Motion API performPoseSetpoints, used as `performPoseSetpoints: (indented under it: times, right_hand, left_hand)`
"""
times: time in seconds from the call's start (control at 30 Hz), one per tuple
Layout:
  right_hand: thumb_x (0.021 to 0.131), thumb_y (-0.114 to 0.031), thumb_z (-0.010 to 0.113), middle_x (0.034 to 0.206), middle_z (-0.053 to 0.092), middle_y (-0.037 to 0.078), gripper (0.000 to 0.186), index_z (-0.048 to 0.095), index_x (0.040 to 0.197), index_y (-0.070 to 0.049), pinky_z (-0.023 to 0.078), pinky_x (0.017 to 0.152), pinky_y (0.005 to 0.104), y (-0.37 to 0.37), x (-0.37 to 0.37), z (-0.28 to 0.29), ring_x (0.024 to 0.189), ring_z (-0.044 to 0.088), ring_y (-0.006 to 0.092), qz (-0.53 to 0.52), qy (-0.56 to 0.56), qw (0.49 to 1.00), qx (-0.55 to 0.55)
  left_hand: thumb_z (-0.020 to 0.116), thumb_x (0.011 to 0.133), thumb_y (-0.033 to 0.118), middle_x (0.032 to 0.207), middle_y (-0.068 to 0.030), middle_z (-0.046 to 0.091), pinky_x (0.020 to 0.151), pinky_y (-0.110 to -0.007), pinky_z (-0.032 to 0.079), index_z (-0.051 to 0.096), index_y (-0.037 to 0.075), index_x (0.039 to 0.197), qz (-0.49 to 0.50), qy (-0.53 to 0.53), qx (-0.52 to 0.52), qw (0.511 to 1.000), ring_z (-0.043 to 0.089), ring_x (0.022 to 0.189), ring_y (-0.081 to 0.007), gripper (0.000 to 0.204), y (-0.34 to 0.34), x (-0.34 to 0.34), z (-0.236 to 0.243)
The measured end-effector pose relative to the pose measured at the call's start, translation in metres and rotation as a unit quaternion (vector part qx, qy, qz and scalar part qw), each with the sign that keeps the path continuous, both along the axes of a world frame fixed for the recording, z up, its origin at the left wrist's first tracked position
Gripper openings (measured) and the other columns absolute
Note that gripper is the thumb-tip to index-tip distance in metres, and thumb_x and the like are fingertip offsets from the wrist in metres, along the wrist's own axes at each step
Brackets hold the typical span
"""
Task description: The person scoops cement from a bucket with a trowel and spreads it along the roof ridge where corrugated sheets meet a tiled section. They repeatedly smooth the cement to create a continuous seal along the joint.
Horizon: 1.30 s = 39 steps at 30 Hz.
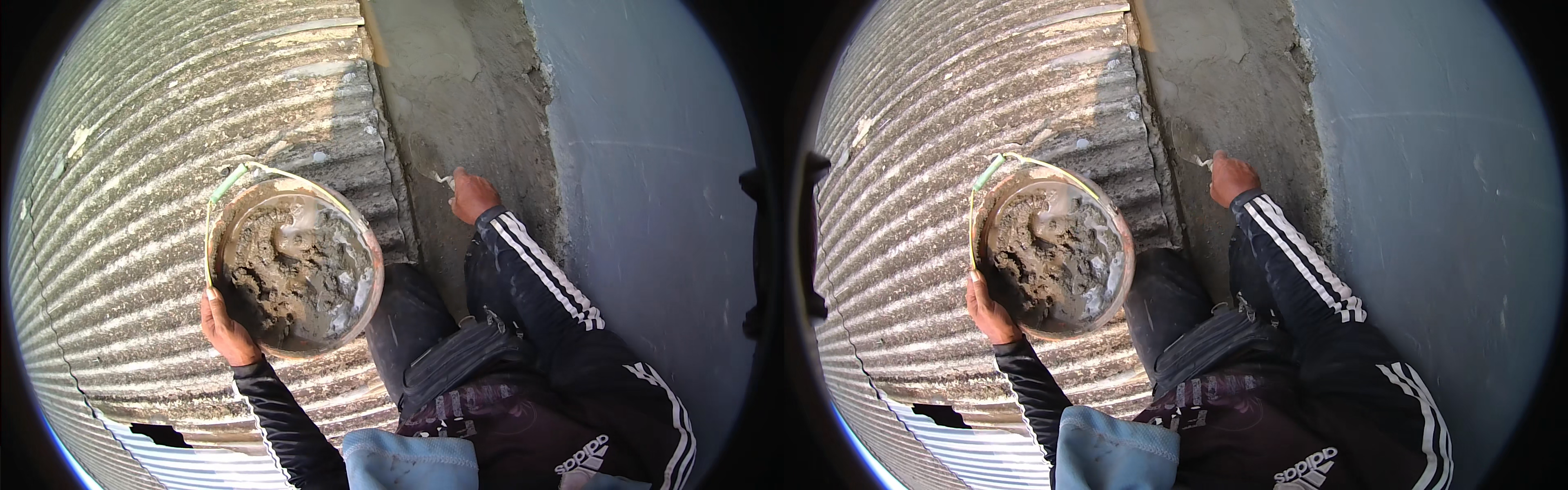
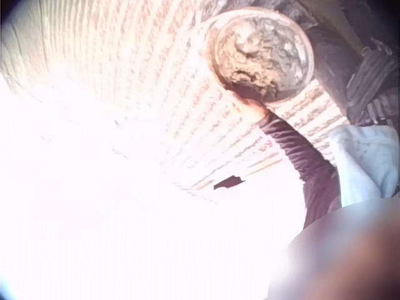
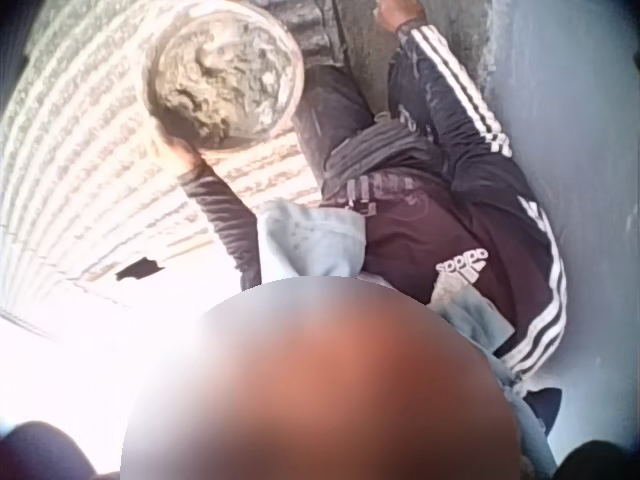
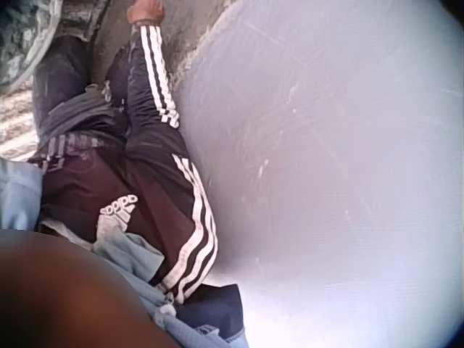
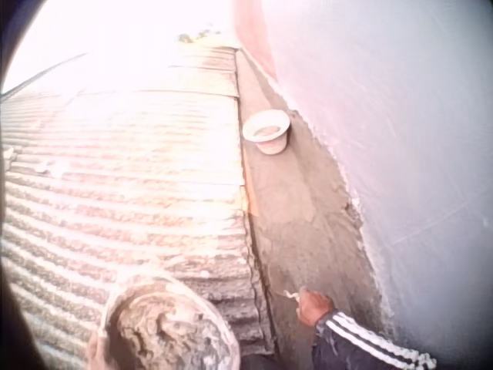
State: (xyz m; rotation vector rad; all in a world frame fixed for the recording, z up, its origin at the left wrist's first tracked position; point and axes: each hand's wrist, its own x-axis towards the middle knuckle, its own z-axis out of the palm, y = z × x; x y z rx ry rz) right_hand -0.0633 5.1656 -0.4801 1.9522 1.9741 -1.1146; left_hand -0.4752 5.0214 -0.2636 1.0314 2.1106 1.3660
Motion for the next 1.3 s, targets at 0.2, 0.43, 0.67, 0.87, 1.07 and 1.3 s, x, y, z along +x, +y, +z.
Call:
performPoseSetpoints:
  times: [0.2, 0.43, 0.67, 0.87, 1.07, 1.3]
  right_hand:
    - [0.098, -0.012, 0.064, 0.124, 0.071, 0.023, 0.032, 0.064, 0.128, 0.000, 0.054, 0.101, 0.0491, 0.098, -0.023, 0.001, 0.120, 0.068, 0.0387, -0.016, -0.019, 0.999, -0.044]
    - [0.102, -0.012, 0.060, 0.127, 0.070, 0.022, 0.025, 0.066, 0.124, -0.001, 0.055, 0.102, 0.0484, 0.016, -0.018, -0.021, 0.122, 0.068, 0.0378, 0.081, -0.066, 0.994, -0.038]
    - [0.102, -0.014, 0.054, 0.125, 0.071, 0.024, 0.027, 0.067, 0.122, -0.001, 0.056, 0.099, 0.0499, -0.048, -0.033, -0.042, 0.119, 0.070, 0.0401, 0.069, -0.066, 0.995, 0.025]
    - [0.099, -0.014, 0.055, 0.122, 0.073, 0.025, 0.030, 0.072, 0.119, -0.002, 0.055, 0.099, 0.0512, -0.086, -0.043, -0.017, 0.118, 0.069, 0.0409, 0.069, -0.051, 0.996, -0.006]
    - [0.095, -0.019, 0.059, 0.126, 0.070, 0.029, 0.039, 0.069, 0.125, 0.004, 0.053, 0.102, 0.0499, -0.082, -0.024, -0.001, 0.119, 0.068, 0.0430, -0.060, 0.037, 0.996, -0.052]
    - [0.092, -0.021, 0.063, 0.122, 0.068, 0.033, 0.043, 0.061, 0.124, 0.008, 0.054, 0.100, 0.0508, -0.079, -0.067, -0.052, 0.116, 0.067, 0.0476, -0.151, 0.132, 0.979, -0.047]
  left_hand:
    - [0.056, 0.113, 0.029, 0.104, -0.0009, 0.069, 0.084, -0.024, 0.047, 0.071, -0.005, 0.121, -0.008, -0.073, 0.029, 0.997, 0.057, 0.092, -0.0068, 0.039, 0.000, -0.006, -0.005]
    - [0.056, 0.113, 0.029, 0.108, -0.0028, 0.070, 0.087, -0.025, 0.049, 0.070, -0.007, 0.125, -0.007, -0.056, 0.034, 0.998, 0.060, 0.096, -0.0081, 0.040, -0.001, -0.011, -0.011]
    - [0.056, 0.112, 0.028, 0.102, -0.0011, 0.069, 0.085, -0.025, 0.047, 0.071, -0.007, 0.120, -0.043, -0.065, 0.053, 0.996, 0.058, 0.091, -0.0077, 0.039, 0.001, -0.012, -0.012]
    - [0.055, 0.112, 0.031, 0.097, -0.0002, 0.067, 0.079, -0.026, 0.046, 0.072, -0.004, 0.112, -0.040, -0.028, 0.060, 0.997, 0.053, 0.087, -0.0074, 0.039, 0.003, -0.017, -0.020]
    - [0.056, 0.112, 0.028, 0.096, 0.0015, 0.066, 0.077, -0.025, 0.045, 0.072, -0.004, 0.112, -0.041, -0.047, 0.068, 0.996, 0.053, 0.085, -0.0062, 0.036, 0.004, -0.022, -0.025]
    - [0.056, 0.112, 0.030, 0.111, -0.0057, 0.073, 0.085, -0.028, 0.052, 0.071, -0.005, 0.126, -0.059, -0.080, 0.060, 0.993, 0.064, 0.094, -0.0105, 0.040, 0.002, -0.012, -0.012]
